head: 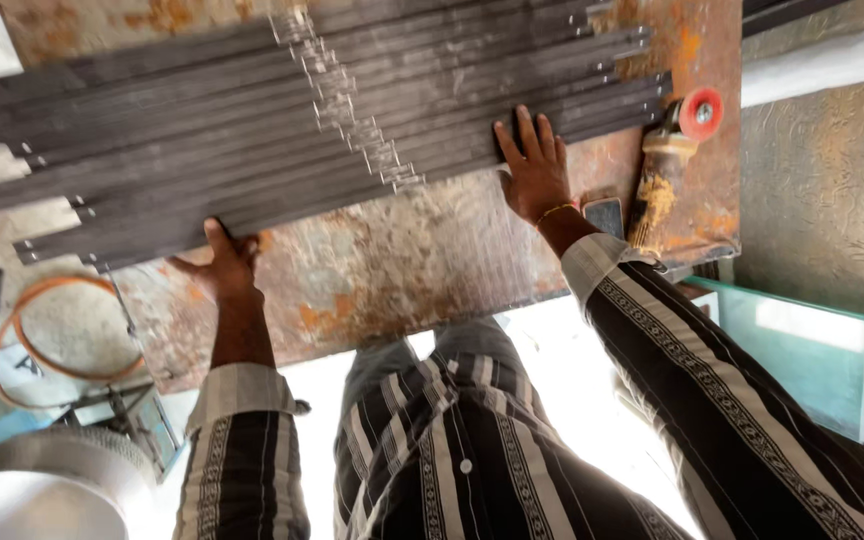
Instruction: The person uses an angle grinder to cut notches into a stack of metal bars laid on a workbench. They periodically reposition the bars and continue grinding along marked lines.
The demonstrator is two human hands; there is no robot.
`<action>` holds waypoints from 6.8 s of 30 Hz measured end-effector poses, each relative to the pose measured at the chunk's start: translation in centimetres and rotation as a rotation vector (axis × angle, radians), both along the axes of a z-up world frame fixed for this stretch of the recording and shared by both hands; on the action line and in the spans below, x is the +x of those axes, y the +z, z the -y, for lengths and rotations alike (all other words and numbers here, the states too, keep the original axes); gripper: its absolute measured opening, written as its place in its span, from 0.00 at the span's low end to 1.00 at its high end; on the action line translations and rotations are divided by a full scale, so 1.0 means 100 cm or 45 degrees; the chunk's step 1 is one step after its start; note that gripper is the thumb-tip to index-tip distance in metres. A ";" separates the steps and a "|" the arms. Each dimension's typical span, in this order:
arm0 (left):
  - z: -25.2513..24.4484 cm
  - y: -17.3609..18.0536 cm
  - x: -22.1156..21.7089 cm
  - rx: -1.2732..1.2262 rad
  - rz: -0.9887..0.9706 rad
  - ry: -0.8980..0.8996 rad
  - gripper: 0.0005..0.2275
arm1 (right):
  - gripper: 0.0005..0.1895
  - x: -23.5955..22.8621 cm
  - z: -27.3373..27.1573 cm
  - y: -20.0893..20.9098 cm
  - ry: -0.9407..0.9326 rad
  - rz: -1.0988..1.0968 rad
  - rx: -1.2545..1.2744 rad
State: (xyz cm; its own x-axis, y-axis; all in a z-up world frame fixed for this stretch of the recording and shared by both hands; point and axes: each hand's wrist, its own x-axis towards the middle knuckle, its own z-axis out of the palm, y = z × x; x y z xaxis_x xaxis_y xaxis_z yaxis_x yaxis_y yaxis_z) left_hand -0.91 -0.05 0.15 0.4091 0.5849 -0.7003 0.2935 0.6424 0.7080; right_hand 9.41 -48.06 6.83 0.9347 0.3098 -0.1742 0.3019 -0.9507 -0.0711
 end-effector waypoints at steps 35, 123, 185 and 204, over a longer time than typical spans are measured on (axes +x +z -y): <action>-0.052 -0.023 -0.062 -0.001 -0.328 -0.254 0.15 | 0.42 -0.072 0.268 -0.052 -1.188 -0.095 0.210; 0.129 0.106 0.018 1.750 -0.431 -2.601 0.47 | 0.32 0.011 -0.079 0.034 0.195 0.207 0.216; 0.103 0.079 0.028 2.193 -0.359 -2.015 0.40 | 0.24 0.020 -0.118 0.022 0.269 -0.059 0.236; -0.184 0.058 0.018 1.900 -1.354 -1.904 0.37 | 0.30 0.024 0.012 0.008 -0.152 -0.074 0.104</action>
